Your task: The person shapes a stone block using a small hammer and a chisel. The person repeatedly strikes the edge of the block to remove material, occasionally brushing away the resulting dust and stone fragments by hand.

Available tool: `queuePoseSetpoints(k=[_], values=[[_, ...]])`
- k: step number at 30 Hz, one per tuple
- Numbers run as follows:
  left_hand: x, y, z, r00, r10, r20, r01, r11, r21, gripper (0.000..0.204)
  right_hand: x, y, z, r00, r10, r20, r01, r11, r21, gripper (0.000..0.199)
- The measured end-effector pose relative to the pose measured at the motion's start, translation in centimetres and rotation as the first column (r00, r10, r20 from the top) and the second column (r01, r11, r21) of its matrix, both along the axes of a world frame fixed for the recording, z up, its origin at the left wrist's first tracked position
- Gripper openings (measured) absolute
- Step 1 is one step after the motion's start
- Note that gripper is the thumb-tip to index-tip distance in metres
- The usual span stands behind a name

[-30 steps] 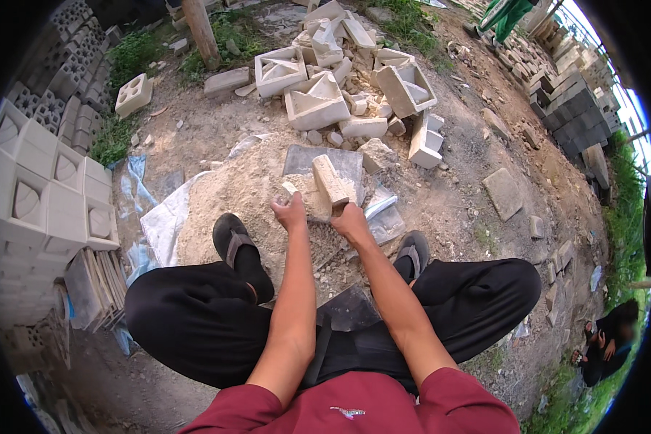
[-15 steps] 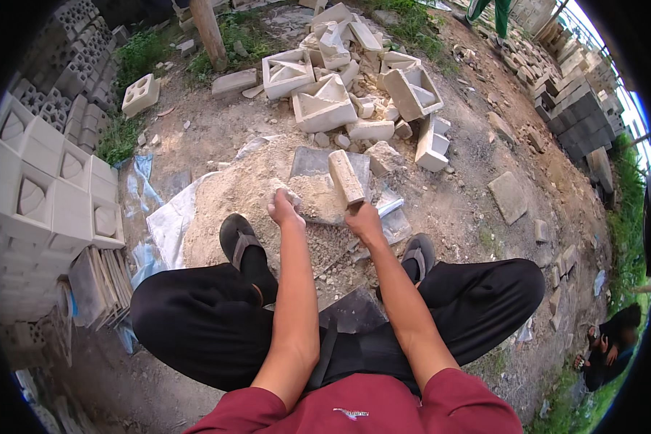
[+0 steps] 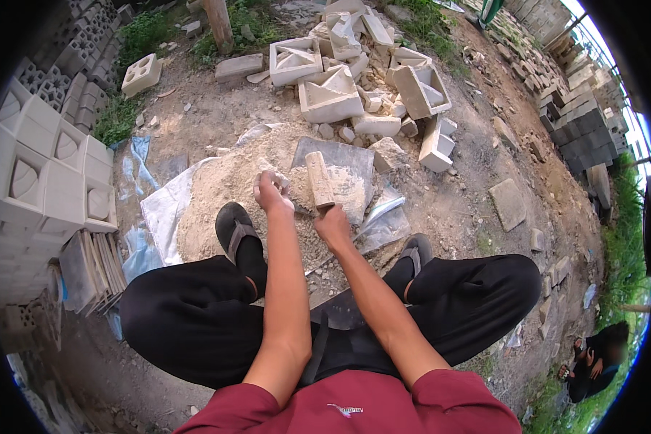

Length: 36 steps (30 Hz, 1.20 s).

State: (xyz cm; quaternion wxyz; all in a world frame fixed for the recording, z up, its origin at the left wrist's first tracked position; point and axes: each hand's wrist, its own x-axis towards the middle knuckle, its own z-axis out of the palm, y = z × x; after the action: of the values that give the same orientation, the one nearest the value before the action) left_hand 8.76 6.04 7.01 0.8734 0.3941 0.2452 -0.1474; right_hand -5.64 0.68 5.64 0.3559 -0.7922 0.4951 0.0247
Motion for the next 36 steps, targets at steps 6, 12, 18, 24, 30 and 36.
queuePoseSetpoints(k=[6,12,18,24,30,36], values=[[0.9,3.5,-0.1,0.999,-0.006,-0.037,0.009,0.996,0.089,0.021,-0.4,-4.1,-0.6,0.997,-0.054,0.063,0.057,0.997,-0.050,0.056],[-0.2,2.1,-1.5,0.991,-0.111,-0.081,0.122,0.981,0.151,0.026,-1.8,-4.1,-2.9,0.991,-0.125,0.050,0.128,0.988,-0.081,0.057],[-3.9,-1.0,-1.9,0.901,-0.426,0.078,0.429,0.903,-0.022,0.040,-2.9,-4.8,-1.4,0.982,-0.163,0.096,0.151,0.981,0.123,0.054],[-7.9,-4.1,-3.4,0.836,-0.537,0.114,0.544,0.838,-0.035,0.076,-7.2,-7.6,-3.0,0.939,-0.324,0.119,0.308,0.942,0.133,0.055],[-9.1,-5.5,-4.0,0.873,-0.475,0.111,0.486,0.827,-0.283,0.080,-8.0,-7.1,-3.6,0.932,-0.343,0.120,0.323,0.932,0.162,0.055],[-9.4,-7.2,-4.6,0.825,-0.533,0.187,0.526,0.846,0.089,0.075,-9.5,-7.6,-4.0,0.912,-0.369,0.180,0.334,0.922,0.197,0.052]])
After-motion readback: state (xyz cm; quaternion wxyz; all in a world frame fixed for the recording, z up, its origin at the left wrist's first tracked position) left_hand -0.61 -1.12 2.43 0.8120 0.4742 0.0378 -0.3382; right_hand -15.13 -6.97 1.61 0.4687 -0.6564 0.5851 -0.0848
